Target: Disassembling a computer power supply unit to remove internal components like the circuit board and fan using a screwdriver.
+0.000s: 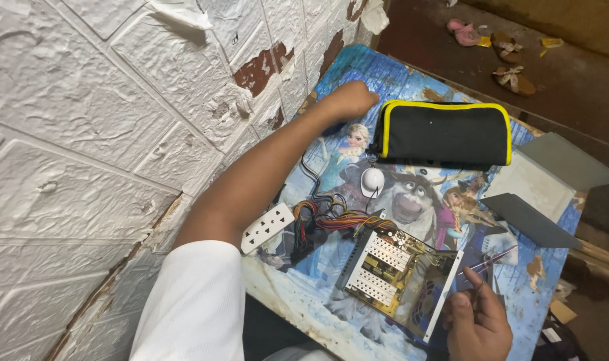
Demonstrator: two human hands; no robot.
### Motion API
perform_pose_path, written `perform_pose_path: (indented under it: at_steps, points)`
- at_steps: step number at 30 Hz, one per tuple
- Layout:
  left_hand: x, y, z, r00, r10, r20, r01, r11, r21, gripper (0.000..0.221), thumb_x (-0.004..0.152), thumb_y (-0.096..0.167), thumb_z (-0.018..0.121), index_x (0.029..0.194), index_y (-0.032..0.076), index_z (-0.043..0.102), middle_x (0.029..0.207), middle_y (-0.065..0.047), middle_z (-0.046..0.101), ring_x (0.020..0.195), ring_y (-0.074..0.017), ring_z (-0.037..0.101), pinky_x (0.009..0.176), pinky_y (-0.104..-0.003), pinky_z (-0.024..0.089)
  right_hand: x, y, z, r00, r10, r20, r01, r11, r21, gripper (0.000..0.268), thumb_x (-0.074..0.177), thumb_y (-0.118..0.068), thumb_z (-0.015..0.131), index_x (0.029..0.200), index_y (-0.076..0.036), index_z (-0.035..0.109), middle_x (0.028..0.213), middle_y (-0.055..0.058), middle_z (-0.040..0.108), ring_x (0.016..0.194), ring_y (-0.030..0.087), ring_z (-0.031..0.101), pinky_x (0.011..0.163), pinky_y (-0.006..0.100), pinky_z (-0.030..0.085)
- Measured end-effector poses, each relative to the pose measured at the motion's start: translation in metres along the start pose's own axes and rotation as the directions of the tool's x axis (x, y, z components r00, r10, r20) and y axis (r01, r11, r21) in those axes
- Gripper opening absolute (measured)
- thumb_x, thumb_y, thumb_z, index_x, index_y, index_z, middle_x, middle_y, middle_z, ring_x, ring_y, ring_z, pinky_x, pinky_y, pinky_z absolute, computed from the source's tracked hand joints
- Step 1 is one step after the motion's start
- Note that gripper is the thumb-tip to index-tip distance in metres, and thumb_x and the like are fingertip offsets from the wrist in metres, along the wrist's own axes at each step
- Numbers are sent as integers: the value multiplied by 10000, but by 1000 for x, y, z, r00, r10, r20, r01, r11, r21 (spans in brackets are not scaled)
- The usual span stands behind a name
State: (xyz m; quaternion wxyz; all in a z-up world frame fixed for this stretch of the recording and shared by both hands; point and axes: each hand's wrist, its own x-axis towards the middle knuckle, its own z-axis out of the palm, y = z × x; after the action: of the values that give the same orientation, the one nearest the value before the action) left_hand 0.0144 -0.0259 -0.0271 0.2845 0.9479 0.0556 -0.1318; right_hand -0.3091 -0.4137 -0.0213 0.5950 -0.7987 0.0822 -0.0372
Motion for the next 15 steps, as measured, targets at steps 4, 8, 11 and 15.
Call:
perform_pose_path:
  at_steps: [4, 8, 11, 15]
  points:
    - [-1, 22, -26, 951, -208, 228, 308, 620, -721, 228, 1008, 286, 389, 881, 152, 523, 685, 4, 494, 539, -142, 368, 499, -322, 257, 0, 3, 0, 1000, 18, -18, -19, 1000, -25, 526, 1168, -186, 641, 1619, 85, 656, 858, 131, 596, 665, 235, 544, 576, 408, 505]
    - [-6, 47, -37, 983, -156, 98, 182, 748, -638, 142, 1074, 189, 606, 963, 122, 664, 649, 55, 435, 466, -111, 304, 434, -322, 252, 2, -2, 1, 998, 40, -38, -40, 999, 2, 498, 1170, -151, 643, 1607, 85, 657, 803, 140, 549, 648, 239, 517, 560, 406, 473]
    - [94, -6, 22, 977, 137, -164, -159, 979, -128, 468, 931, 150, 629, 576, 213, 331, 633, 16, 298, 603, -156, 355, 616, -428, 310, 6, 11, -2, 999, -18, -44, 17, 1000, -7, 492, 1174, -161, 645, 1601, 83, 660, 801, 124, 563, 631, 234, 540, 555, 393, 481]
    - [64, 14, 10, 987, 136, -89, -136, 991, 5, 229, 866, 136, 856, 1080, 155, 935, 1116, -33, 899, 1041, -207, 840, 932, -373, 693, 7, 16, -5, 999, -11, -40, 12, 1000, 19, 521, 1162, -155, 643, 1623, 90, 640, 835, 112, 559, 655, 226, 537, 552, 387, 474]
